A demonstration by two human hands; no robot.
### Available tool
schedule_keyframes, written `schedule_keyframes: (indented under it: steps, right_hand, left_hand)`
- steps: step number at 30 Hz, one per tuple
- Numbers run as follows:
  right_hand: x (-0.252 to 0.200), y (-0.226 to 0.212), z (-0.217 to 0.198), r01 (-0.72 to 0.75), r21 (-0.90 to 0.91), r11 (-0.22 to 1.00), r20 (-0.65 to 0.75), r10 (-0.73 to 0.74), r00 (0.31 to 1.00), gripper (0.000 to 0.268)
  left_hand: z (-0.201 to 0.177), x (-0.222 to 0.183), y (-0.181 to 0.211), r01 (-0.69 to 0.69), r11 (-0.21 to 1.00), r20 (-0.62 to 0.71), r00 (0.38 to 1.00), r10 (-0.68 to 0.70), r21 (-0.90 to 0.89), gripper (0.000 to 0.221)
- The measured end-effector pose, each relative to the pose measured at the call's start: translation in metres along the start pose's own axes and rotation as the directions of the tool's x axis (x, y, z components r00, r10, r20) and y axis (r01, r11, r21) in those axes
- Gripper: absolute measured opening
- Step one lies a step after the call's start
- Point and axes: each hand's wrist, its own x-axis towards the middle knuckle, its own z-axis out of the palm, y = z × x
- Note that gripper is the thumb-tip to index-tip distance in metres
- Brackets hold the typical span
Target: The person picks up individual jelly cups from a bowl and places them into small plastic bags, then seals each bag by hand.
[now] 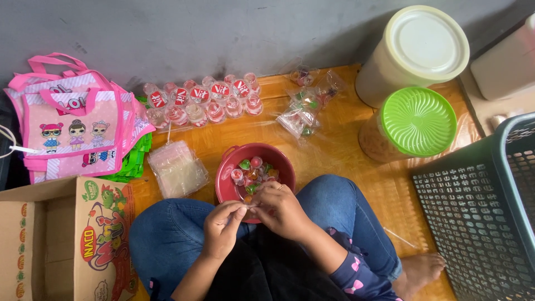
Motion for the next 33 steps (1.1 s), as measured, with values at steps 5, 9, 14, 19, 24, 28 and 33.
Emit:
schedule_keyframes:
  steps: [5,9,14,19,24,28,33]
  right_hand:
    - [0.000,0.015,-0.014,0.026,-0.026,0.999,0.035,-0.025,0.999,0.003]
    - [-0.003,0.024,-0.027,-0.027,-0.009,1.000,0.060,0.028,0.998,0.016]
    - [-0.014,0.062,-0.027,-0.243,-0.009,0.970,0.027,0.243,0.970,0.033]
    - [0.019,0.111,-0.060,-0.412,-0.093,0.906,-0.209,0.387,0.898,0.021]
    - [0.080,0.165,-0.119,-0.499,-0.254,0.829,-0.478,0.341,0.810,0.006]
    - [0.088,0.184,-0.114,-0.472,-0.244,0.847,-0.440,0.337,0.832,0.007]
    - [0.042,0.182,-0.055,-0.553,-0.241,0.798,-0.038,0.561,0.827,0.019]
  left_hand:
    - [-0.003,0.000,-0.009,0.091,0.976,-0.020,0.995,-0.097,-0.198,0.020]
    - [-0.013,0.002,-0.015,0.166,0.961,-0.043,0.983,-0.180,-0.223,0.024]
    - [-0.015,-0.001,-0.025,0.271,0.928,0.059,0.963,-0.264,-0.256,0.025]
    - [-0.040,0.005,-0.029,0.412,0.849,0.025,0.903,-0.428,-0.331,0.050]
    - [-0.080,0.003,-0.052,0.431,0.849,-0.231,0.832,-0.505,-0.305,0.025]
    - [-0.105,0.008,-0.066,0.460,0.833,-0.267,0.799,-0.540,-0.308,0.023]
    - [-0.131,0.029,-0.119,0.561,0.789,-0.261,0.745,-0.614,-0.252,0.026]
